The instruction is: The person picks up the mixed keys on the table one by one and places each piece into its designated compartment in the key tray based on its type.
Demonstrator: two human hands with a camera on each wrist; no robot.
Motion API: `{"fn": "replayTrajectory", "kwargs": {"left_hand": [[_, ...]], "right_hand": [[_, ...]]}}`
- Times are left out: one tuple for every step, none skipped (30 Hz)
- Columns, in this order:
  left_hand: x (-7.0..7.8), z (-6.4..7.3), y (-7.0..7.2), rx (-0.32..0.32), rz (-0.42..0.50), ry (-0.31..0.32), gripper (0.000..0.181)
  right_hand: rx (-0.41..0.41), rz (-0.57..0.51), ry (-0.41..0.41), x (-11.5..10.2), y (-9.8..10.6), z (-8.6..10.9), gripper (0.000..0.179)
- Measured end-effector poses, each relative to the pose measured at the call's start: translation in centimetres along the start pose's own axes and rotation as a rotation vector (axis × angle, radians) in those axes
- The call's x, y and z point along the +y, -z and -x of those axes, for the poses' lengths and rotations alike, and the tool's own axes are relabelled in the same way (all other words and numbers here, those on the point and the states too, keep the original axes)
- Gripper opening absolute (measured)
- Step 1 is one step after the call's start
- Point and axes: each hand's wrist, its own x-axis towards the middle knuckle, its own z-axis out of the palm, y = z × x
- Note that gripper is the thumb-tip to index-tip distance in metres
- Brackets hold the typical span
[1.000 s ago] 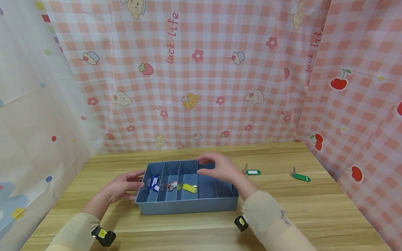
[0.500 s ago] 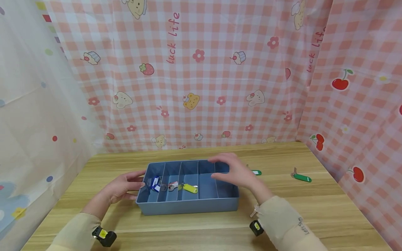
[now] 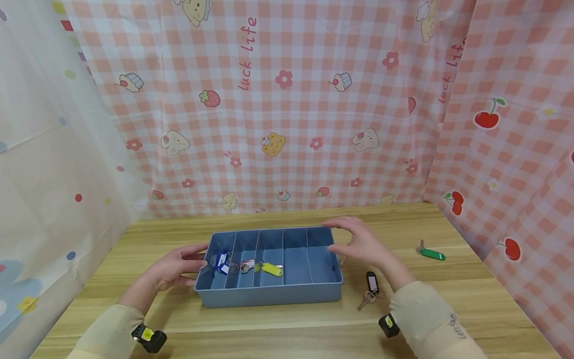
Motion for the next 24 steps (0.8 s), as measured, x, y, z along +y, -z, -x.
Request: {"fn": "replayTrajectory", "kwargs": {"left_hand": [[0.0, 0.0, 0.0, -0.001, 0.001, 0.000, 0.064], [0.0, 0.0, 0.0, -0.002, 0.001, 0.000, 0.064], [0.0, 0.0, 0.0, -0.002, 0.002, 0.000, 0.064], [0.0, 0.0, 0.0, -0.002, 0.002, 0.001, 0.064], [0.0, 0.0, 0.0, -0.002, 0.003, 0.002, 0.064], [0.0, 0.0, 0.0, -0.003, 0.001, 0.002, 0.064], [0.1, 0.0, -0.1, -0.002, 0.001, 0.003, 0.064], [0.1, 0.1, -0.1, -0.003, 0.001, 0.004, 0.064], [0.1, 0.1, -0.1, -0.003, 0.000, 0.005, 0.064], [0.1, 0.1, 0.0, -0.004, -0.001, 0.005, 0.064], [0.1, 0.1, 0.0, -0.005, -0.001, 0.004, 0.064], [0.1, 0.1, 0.0, -0.006, -0.002, 0.003, 0.064], [0.1, 0.0, 0.0, -0.006, 0.000, 0.003, 0.064], [0.1, 0.0, 0.0, -0.006, 0.002, 0.002, 0.064], [0.1, 0.0, 0.0, -0.007, 0.002, 0.001, 0.064], [0.1, 0.0, 0.0, -0.007, 0.001, 0.001, 0.064], [0.1, 0.0, 0.0, -0.006, 0.000, 0.001, 0.064], [0.1, 0.0, 0.0, -0.005, 0.000, 0.002, 0.064], [0.1, 0.0, 0.0, -0.004, -0.001, 0.003, 0.064], [0.1, 0.0, -0.1, -0.004, -0.002, 0.003, 0.064], [0.1, 0.0, -0.1, -0.003, -0.003, 0.004, 0.064], [0.1, 0.1, -0.1, -0.001, -0.003, 0.004, 0.064], [0.1, 0.1, -0.1, 0.000, -0.002, 0.005, 0.064], [0.1, 0.1, -0.1, -0.001, -0.001, 0.005, 0.064]], "right_hand": [[0.001, 0.005, -0.001, 0.1, 0.1, 0.2, 0.052], [0.002, 0.012, 0.004, 0.3, 0.2, 0.3, 0.052], [0.004, 0.015, 0.011, 0.4, 0.3, 0.5, 0.051], [0.007, 0.026, 0.016, 0.5, 0.4, 0.7, 0.051], [0.008, 0.034, 0.023, 0.6, 0.5, 0.9, 0.051], [0.008, 0.034, 0.026, 0.8, 0.6, 1.2, 0.051], [0.008, 0.039, 0.029, 0.9, 0.7, 1.4, 0.051], [0.007, 0.042, 0.032, 1.1, 0.8, 1.7, 0.051], [0.003, 0.042, 0.027, 1.2, 0.9, 1.9, 0.051], [-0.001, 0.048, 0.024, 1.4, 1.0, 2.2, 0.052], [-0.005, 0.046, 0.024, 1.6, 1.1, 2.4, 0.052], [-0.008, 0.048, 0.021, 1.8, 1.2, 2.7, 0.052], [-0.012, 0.053, 0.022, 2.0, 1.3, 2.9, 0.053], [-0.014, 0.056, 0.020, 2.2, 1.4, 3.2, 0.053], [-0.018, 0.062, 0.017, 2.4, 1.4, 3.4, 0.053], [-0.018, 0.070, 0.020, 2.5, 1.5, 3.7, 0.053], [-0.021, 0.069, 0.018, 2.7, 1.6, 3.9, 0.053], [-0.022, 0.074, 0.017, 2.8, 1.6, 4.1, 0.053], [-0.025, 0.075, 0.016, 3.0, 1.7, 4.3, 0.054], [-0.026, 0.072, 0.016, 3.1, 1.7, 4.5, 0.054], [-0.027, 0.071, 0.016, 3.2, 1.8, 4.7, 0.054], [-0.030, 0.077, 0.019, 3.3, 1.9, 4.9, 0.055], [-0.033, 0.080, 0.016, 3.4, 1.9, 5.2, 0.055], [-0.033, 0.088, 0.016, 3.5, 2.0, 5.4, 0.055]]}}
